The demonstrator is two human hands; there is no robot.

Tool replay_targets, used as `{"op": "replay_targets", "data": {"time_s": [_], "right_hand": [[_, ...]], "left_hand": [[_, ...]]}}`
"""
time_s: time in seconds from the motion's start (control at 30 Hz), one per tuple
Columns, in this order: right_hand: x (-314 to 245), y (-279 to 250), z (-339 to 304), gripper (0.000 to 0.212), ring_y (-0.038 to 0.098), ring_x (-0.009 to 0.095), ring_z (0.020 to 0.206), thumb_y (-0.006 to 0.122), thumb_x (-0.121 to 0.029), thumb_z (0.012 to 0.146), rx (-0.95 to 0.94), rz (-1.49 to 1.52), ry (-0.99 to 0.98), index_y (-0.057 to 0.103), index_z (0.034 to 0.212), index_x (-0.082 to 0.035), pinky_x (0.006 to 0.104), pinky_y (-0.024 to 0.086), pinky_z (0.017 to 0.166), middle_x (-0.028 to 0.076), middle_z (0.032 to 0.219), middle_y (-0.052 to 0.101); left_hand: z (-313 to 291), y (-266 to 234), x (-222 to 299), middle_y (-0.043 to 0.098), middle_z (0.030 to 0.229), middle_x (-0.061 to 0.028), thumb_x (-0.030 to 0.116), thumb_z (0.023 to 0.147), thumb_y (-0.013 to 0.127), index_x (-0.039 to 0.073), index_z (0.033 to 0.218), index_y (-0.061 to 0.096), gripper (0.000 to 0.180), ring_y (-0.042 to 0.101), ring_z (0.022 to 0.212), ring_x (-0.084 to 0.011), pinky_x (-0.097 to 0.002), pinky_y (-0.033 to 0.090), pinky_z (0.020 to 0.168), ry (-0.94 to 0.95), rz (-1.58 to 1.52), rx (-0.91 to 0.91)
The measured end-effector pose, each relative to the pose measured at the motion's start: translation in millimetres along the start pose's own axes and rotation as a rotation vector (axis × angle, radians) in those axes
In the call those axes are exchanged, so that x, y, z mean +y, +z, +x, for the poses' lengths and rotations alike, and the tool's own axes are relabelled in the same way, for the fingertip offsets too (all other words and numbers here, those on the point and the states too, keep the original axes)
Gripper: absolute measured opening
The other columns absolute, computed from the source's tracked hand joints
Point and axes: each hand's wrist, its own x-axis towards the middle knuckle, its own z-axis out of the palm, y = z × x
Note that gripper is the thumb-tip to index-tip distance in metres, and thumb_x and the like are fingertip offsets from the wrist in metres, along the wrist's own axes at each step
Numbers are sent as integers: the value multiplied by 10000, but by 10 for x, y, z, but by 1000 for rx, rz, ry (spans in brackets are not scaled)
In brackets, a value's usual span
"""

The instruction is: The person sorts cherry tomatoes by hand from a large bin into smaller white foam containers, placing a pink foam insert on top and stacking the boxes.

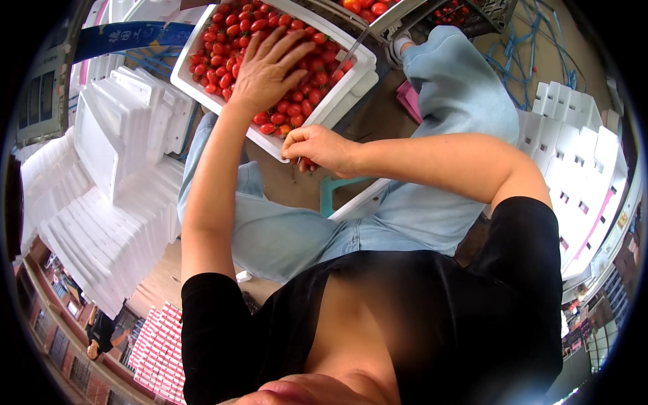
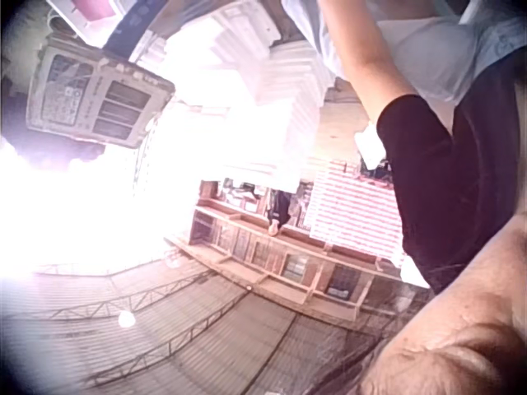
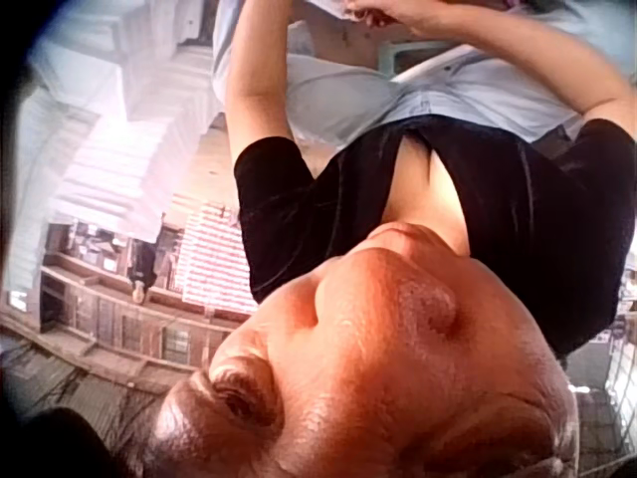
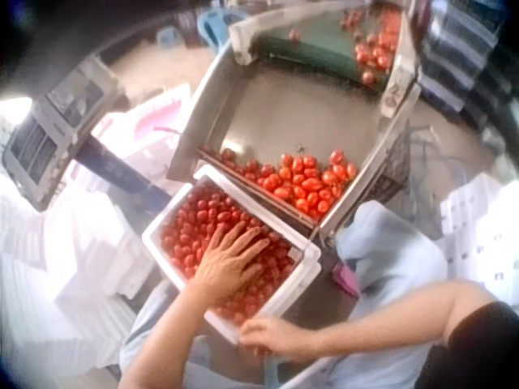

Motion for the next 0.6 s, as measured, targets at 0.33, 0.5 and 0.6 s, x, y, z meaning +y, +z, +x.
{"op": "replay_targets", "data": {"time_s": [0.33,0.5,0.6], "right_hand": [[40,-44,39,126,558,104,691,628,-178,886,-23,-81,3,652,904,-56,270,438,610,13,819,605],[52,-32,43,83,538,86,701,610,-145,889,-30,-133,29,638,908,-68,249,425,620,-11,803,568],[41,-12,28,79,526,75,703,596,-138,899,-50,-182,37,631,912,-68,246,423,626,-27,796,548]], "left_hand": [[-127,-61,-642,393,1519,-68,417,967,508,198,1408,489,492,311,1420,-310,-488,209,1169,-301,-52,181],[-381,49,-786,339,1545,-111,397,971,507,184,1427,465,505,289,1429,-337,-496,215,1165,-456,-35,201],[-485,99,-661,311,1558,-130,376,970,513,200,1448,436,515,253,1443,-360,-512,197,1166,-464,-97,227]]}}
